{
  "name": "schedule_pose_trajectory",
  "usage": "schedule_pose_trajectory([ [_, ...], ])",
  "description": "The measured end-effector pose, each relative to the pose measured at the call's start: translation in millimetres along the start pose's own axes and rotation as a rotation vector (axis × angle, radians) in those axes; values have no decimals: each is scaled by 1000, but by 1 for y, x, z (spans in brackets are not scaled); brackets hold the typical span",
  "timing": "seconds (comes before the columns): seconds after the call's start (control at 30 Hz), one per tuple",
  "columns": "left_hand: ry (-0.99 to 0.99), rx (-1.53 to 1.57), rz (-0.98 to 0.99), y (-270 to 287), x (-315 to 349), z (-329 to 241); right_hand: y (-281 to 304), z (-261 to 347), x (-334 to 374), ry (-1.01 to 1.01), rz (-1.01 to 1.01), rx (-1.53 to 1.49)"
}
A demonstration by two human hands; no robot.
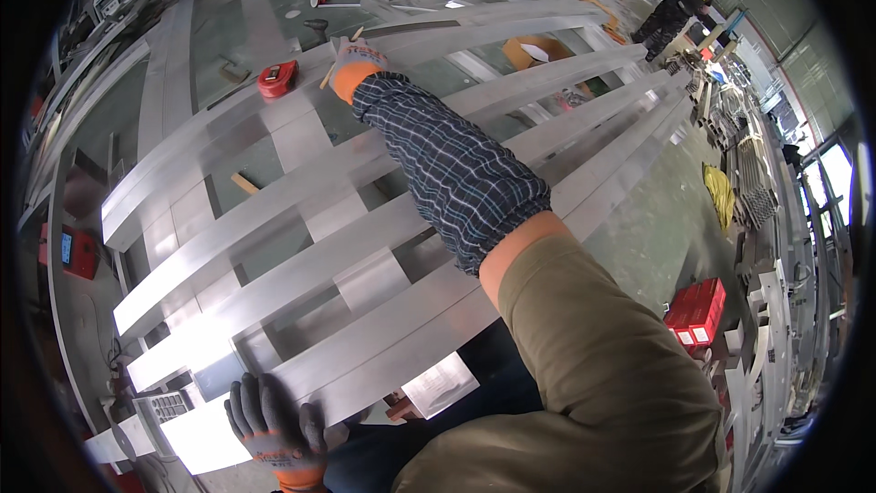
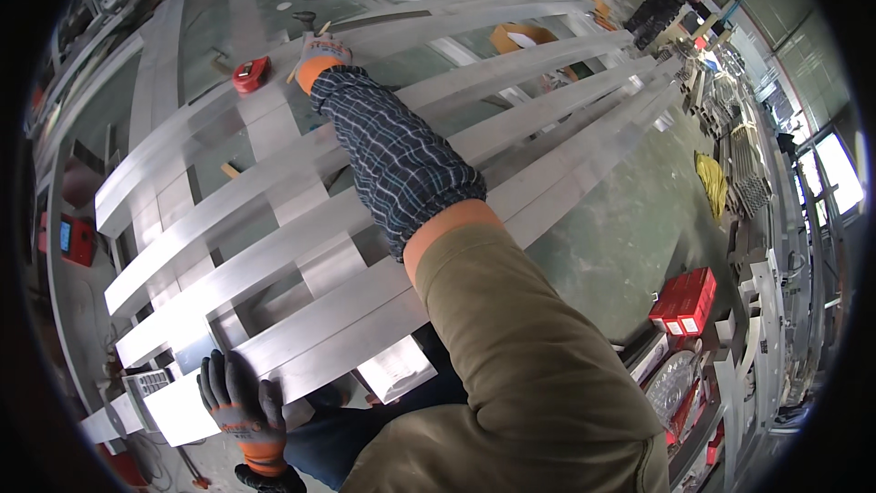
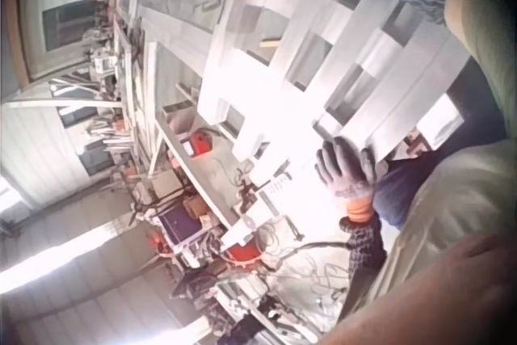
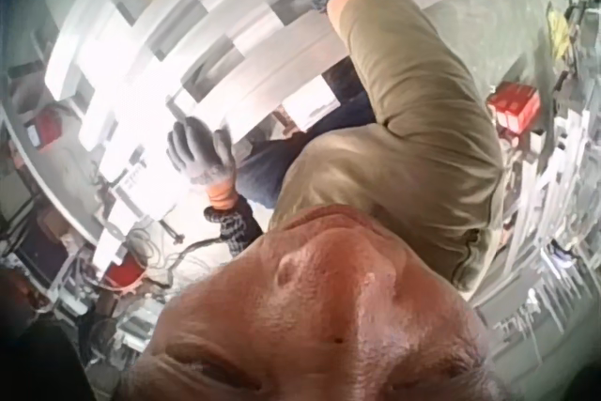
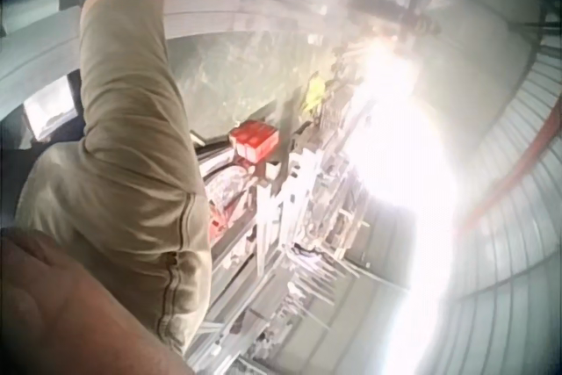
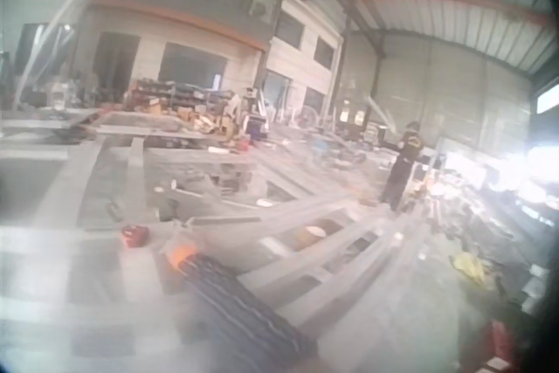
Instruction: The person measures and marks a metal frame using a ruler, pencil, and calculator. They align the ruler on the metal slats, mark measurements, and perform calculations to determine spacing.
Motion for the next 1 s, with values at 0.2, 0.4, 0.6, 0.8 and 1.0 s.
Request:
schedule_pose_trajectory([
  [0.2, -24, -42, -3, -3, 8, 3, -15, -1, -16, -54, -15, -51],
  [0.4, -24, -39, -15, -2, 9, 3, 20, -17, -25, -108, -110, -204],
  [0.6, -8, -31, 2, 5, 6, 1, 107, -29, 15, 80, -401, -398],
  [0.8, 136, 735, -224, -5, 24, 26, 217, 55, 222, 596, -389, -1084],
  [1.0, 130, 864, -336, 79, -8, 2, 207, 114, 378, 664, 162, -1947],
])
Point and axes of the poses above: each hand's wrist, its own x-axis away from the middle knuckle, its own y-axis out of the back of the hand, z = x × y, the point moved 8 cm from there along -x, towards the middle knuckle, and after that the axes turned 5 degrees about -x, right-handed, at the moved point
